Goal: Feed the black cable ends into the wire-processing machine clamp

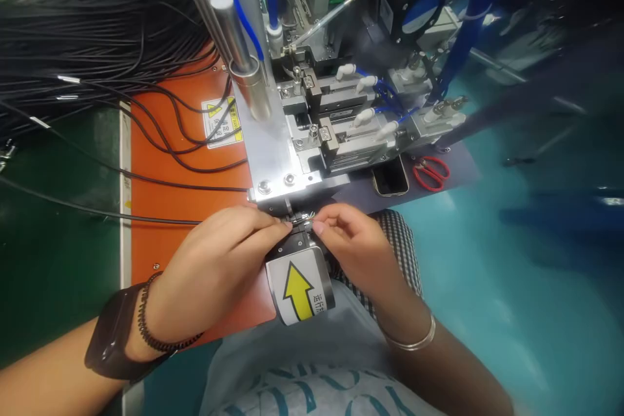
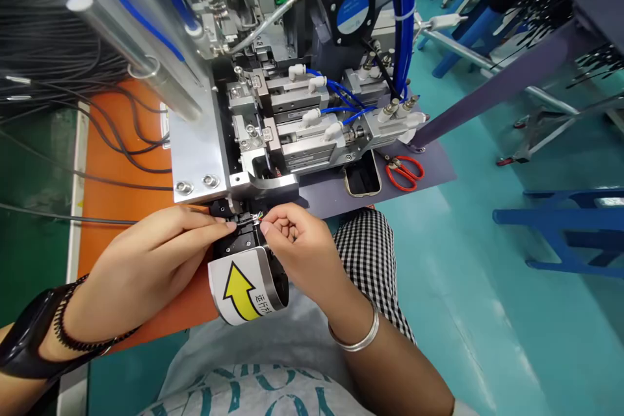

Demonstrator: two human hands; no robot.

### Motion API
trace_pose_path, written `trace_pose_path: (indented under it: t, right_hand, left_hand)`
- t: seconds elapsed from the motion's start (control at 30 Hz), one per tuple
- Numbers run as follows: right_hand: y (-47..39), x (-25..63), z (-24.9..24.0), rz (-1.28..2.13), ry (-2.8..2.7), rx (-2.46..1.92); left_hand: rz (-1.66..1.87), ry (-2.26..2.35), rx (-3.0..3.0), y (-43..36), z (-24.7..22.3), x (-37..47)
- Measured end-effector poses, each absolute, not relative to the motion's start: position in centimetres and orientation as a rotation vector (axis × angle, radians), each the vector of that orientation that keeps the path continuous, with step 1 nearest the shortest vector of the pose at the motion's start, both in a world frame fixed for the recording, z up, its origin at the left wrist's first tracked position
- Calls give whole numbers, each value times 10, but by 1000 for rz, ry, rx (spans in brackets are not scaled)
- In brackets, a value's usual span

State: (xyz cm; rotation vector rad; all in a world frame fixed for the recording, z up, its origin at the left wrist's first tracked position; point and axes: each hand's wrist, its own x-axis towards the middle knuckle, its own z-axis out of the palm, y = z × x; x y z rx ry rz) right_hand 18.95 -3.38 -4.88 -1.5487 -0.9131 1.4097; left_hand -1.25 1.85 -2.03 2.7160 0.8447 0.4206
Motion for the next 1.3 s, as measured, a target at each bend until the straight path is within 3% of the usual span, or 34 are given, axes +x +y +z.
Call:
trace_pose_path:
  t: [0.37,0.87,1.3]
  right_hand:
    - [-32,191,-51,1404,-994,-1489]
    - [-11,200,-46,1602,-995,-1492]
    - [-21,200,-50,1434,-970,-1420]
  left_hand:
    - [298,784,2706,19,-16,-16]
    - [161,1035,2769,18,-12,-6]
    - [51,948,2881,17,-18,-5]
